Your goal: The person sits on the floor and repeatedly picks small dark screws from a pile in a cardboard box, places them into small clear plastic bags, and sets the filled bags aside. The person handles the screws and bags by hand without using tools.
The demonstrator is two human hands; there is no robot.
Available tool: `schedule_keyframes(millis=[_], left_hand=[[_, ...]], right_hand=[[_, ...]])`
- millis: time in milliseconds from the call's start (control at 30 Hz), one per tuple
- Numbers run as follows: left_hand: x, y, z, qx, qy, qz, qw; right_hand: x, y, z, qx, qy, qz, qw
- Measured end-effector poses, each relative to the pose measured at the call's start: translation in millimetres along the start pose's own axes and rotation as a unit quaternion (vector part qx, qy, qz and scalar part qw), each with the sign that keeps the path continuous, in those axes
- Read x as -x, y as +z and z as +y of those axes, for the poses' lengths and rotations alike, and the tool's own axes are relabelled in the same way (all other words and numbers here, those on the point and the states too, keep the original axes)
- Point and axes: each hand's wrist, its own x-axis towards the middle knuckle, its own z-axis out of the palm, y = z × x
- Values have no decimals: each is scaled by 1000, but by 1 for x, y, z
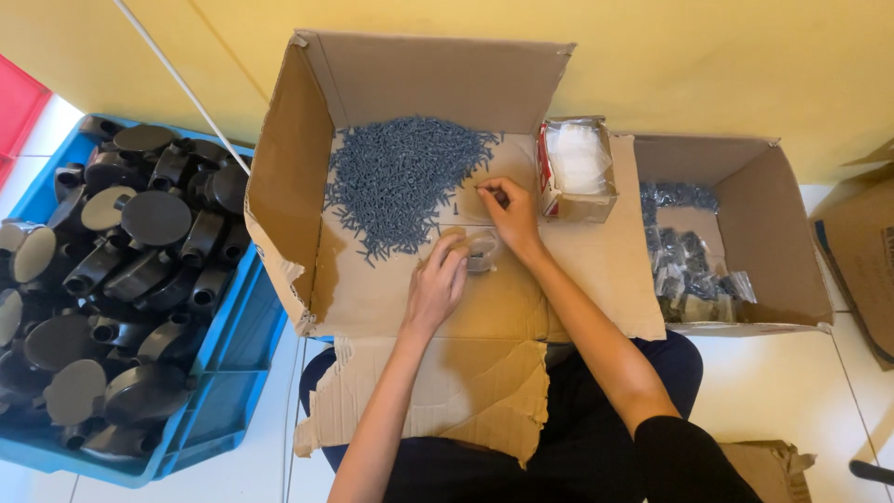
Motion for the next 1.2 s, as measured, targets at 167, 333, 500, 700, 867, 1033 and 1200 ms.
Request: schedule_keyframes(millis=[167,333,500,700,867,1033,1200], left_hand=[[-2,-3,2,7,-2,0,1000],[-3,-2,4,-8,3,12,1000],[-3,-6,10,1,3,5,1000],[-1,-4,9,-19,12,8,1000],[2,-4,12,-27,29,9,999],[2,-7,13,-19,38,20,999],[3,-4,10,-21,54,37,998]], right_hand=[[22,-25,-13,-63,19,-9,998],[45,-45,-20,-105,4,-11,994],[61,-59,-53,-157,25,-17,987],[67,-59,-66,-127,2,-9,992],[74,-60,-93,-44,-74,-18,996],[76,-60,-109,62,-167,-44,983],[76,-64,-110,98,-229,-100,963]])
